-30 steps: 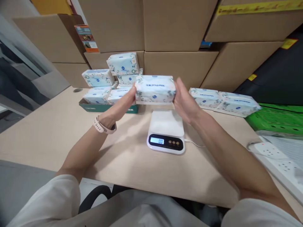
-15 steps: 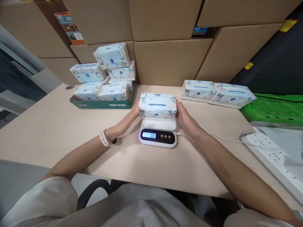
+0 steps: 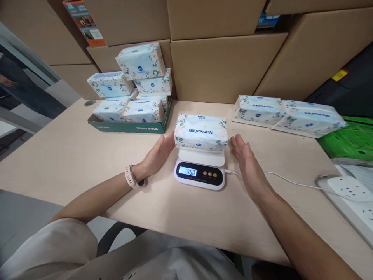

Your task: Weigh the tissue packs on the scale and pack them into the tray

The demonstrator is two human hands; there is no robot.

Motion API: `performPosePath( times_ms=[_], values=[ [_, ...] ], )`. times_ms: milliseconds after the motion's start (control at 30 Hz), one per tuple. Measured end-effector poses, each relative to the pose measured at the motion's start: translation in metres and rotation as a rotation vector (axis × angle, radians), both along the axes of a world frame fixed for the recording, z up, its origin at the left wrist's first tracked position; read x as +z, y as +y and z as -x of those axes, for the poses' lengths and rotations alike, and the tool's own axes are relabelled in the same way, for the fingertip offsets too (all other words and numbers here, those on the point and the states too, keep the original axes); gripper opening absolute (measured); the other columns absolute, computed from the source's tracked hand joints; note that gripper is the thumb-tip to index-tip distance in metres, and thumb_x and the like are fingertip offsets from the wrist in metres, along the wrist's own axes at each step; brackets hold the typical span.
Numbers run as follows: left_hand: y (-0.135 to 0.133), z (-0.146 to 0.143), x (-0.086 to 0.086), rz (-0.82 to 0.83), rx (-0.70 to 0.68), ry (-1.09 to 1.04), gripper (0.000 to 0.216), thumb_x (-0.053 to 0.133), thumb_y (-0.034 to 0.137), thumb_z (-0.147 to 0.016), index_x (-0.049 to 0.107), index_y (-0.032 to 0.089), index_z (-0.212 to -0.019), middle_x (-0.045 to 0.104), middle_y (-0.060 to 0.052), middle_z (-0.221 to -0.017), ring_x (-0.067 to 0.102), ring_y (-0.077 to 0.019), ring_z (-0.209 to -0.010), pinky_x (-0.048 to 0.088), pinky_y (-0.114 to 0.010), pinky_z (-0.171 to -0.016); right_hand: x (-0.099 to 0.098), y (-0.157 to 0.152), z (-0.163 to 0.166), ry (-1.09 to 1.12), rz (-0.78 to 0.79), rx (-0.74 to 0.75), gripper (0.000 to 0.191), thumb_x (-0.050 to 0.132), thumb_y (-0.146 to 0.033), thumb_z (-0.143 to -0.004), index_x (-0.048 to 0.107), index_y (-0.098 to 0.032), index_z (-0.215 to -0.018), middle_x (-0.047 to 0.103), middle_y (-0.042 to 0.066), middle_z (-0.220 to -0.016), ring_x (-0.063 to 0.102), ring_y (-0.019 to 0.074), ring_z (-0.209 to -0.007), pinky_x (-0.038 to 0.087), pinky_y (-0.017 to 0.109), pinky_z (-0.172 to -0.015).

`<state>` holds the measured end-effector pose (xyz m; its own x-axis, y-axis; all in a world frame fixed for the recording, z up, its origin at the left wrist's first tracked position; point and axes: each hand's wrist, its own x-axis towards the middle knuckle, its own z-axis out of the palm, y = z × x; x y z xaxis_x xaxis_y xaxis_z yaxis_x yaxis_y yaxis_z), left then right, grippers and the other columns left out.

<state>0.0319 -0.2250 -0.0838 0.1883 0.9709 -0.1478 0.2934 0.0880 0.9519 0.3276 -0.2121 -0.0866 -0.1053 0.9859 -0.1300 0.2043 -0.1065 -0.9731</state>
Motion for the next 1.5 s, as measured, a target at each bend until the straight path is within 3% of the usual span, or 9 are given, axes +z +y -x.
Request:
performPosePath(
  times_ms=[100,267,433,633,733,867,1000,1133,1500],
  values=[
    [0.001,0.002,0.0,0.074,0.015,-0.169,0.097,0.007,0.08,-0.103,0.004,0.023,-0.182,0.008,0.002,-0.19,0.017,-0.0134,-0.176,0.021,-0.035,-0.144,0.0,0.0,-0.002,0.027,0.011,-0.018,0.085,0.024,-0.084,-0.1,0.027,-0.046,-0.176,0.03,-0.009,-0.185,0.022,0.0237,-0.175,0.017,0.053,-0.147],
    [0.001,0.002,0.0,0.086,0.027,-0.236,0.09,0.009,0.07,-0.109,0.006,0.016,-0.181,0.007,-0.001,-0.19,0.017,-0.0136,-0.176,0.02,-0.033,-0.144,0.004,-0.001,-0.001,0.086,0.043,-0.039,0.087,0.029,-0.084,-0.1,0.029,-0.042,-0.176,0.031,-0.007,-0.185,0.025,0.0199,-0.175,0.017,0.048,-0.148],
    [0.001,0.0,0.001,0.065,0.018,-0.188,0.089,0.008,0.073,-0.108,0.01,0.022,-0.181,0.011,0.001,-0.19,0.02,-0.0151,-0.176,0.022,-0.036,-0.144,0.0,-0.002,-0.003,0.048,0.022,-0.008,0.085,0.026,-0.083,-0.102,0.028,-0.042,-0.176,0.031,-0.008,-0.185,0.023,0.0221,-0.175,0.017,0.051,-0.148],
    [0.002,-0.002,0.005,0.077,0.019,-0.116,0.093,-0.002,0.071,-0.106,0.006,0.017,-0.181,0.008,-0.001,-0.19,0.016,-0.0146,-0.176,0.022,-0.033,-0.144,-0.002,-0.002,-0.004,0.052,0.011,-0.009,0.085,0.026,-0.083,-0.102,0.031,-0.042,-0.176,0.034,-0.008,-0.183,0.025,0.0239,-0.174,0.019,0.052,-0.147],
    [0.002,-0.001,0.0,0.074,0.027,-0.243,0.087,0.008,0.068,-0.11,0.006,0.019,-0.181,0.008,-0.001,-0.19,0.016,-0.0168,-0.177,0.019,-0.036,-0.145,-0.002,-0.002,-0.004,0.057,0.0,-0.007,0.084,0.028,-0.082,-0.102,0.032,-0.042,-0.175,0.036,-0.009,-0.182,0.026,0.0242,-0.174,0.02,0.052,-0.147],
    [0.003,0.002,-0.012,0.053,0.061,-0.44,0.097,0.029,0.081,-0.105,0.017,0.022,-0.181,0.013,-0.001,-0.19,0.013,-0.0256,-0.178,0.012,-0.043,-0.148,-0.005,-0.003,-0.005,0.062,-0.036,0.011,0.079,0.021,-0.08,-0.104,0.033,-0.045,-0.174,0.037,-0.011,-0.182,0.026,0.0248,-0.174,0.018,0.054,-0.147],
    [0.005,0.004,-0.02,0.043,0.072,-0.549,0.099,0.043,0.082,-0.103,0.026,0.022,-0.18,0.016,-0.001,-0.189,0.013,-0.0291,-0.178,0.01,-0.043,-0.148,-0.003,-0.005,-0.003,0.074,-0.038,0.006,0.08,0.023,-0.081,-0.104,0.035,-0.045,-0.174,0.037,-0.011,-0.182,0.026,0.0243,-0.174,0.017,0.054,-0.148],
    [0.006,0.004,-0.023,0.04,0.073,-0.563,0.098,0.045,0.082,-0.102,0.029,0.024,-0.179,0.019,0.0,-0.189,0.014,-0.0296,-0.178,0.009,-0.044,-0.148,0.002,-0.004,0.0,0.092,-0.011,-0.022,0.086,0.026,-0.085,-0.101,0.034,-0.04,-0.175,0.037,-0.006,-0.183,0.028,0.0239,-0.174,0.017,0.052,-0.148],
    [0.006,0.005,-0.02,0.041,0.064,-0.526,0.089,0.037,0.078,-0.106,0.029,0.027,-0.179,0.021,0.003,-0.188,0.013,-0.0272,-0.178,0.009,-0.045,-0.148,-0.001,-0.002,-0.002,0.091,-0.031,0.009,0.086,0.025,-0.088,-0.1,0.032,-0.045,-0.175,0.037,-0.006,-0.183,0.027,0.0267,-0.175,0.013,0.058,-0.148]
  ],
)
